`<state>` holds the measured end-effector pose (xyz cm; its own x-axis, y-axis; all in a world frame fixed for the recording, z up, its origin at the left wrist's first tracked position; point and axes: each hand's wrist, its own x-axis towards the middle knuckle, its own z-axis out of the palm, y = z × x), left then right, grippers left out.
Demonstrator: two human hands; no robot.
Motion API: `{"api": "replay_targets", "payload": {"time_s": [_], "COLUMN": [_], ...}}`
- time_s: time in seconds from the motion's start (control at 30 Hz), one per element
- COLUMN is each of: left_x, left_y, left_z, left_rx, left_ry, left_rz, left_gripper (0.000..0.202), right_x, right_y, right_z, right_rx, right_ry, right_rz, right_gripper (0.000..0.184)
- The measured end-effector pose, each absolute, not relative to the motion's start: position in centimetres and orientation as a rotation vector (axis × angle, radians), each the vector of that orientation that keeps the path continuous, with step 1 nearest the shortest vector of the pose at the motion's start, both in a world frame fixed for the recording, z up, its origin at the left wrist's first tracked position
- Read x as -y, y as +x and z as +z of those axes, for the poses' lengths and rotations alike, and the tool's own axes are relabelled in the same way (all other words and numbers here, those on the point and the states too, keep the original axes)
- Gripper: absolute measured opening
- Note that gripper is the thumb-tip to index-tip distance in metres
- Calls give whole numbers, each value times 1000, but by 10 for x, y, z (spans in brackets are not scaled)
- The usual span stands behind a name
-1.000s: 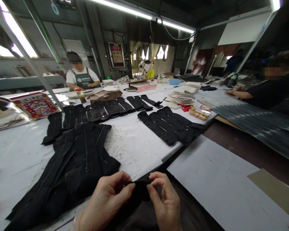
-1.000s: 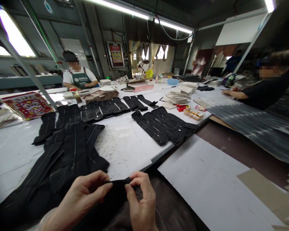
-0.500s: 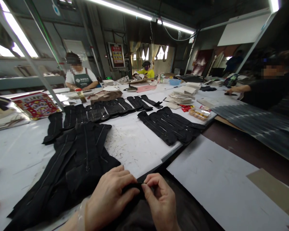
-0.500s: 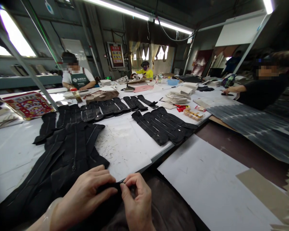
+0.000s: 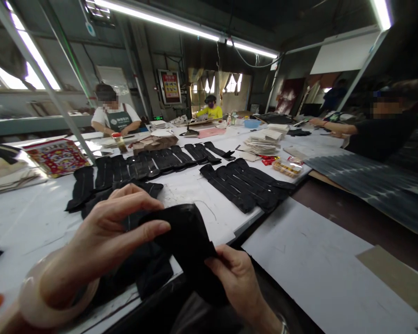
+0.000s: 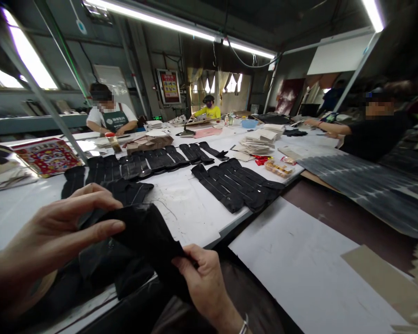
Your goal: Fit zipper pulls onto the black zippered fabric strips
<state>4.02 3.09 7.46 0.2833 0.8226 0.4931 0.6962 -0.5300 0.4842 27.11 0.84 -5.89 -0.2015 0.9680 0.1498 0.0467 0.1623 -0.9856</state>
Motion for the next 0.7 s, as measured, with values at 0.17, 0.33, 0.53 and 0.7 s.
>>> {"api": "replay_targets", "payload": {"time_s": [0.17,0.33,0.53,0.7], "left_x": [-40,-33,-32,-28], "left_y": [46,81,104,114], "left_z": [16,-35,-64,-72], "left_rx": [-1273,-1048,-974,-942], "left_ry": [2255,2170,2060,2027], "left_rz": [906,702,661,640], "left_gripper": [50,9,8,8], "right_x": [-1,14,31,38], "right_y": [309,327,346,354], "right_z": [-42,-59,-77,-89], "right_rx": [1931,2026,1959,1859], "right_ry": [-1265,-1429,-1436,-1432], "right_rz": [994,925,911,1024], "right_gripper": [19,20,22,19]}}
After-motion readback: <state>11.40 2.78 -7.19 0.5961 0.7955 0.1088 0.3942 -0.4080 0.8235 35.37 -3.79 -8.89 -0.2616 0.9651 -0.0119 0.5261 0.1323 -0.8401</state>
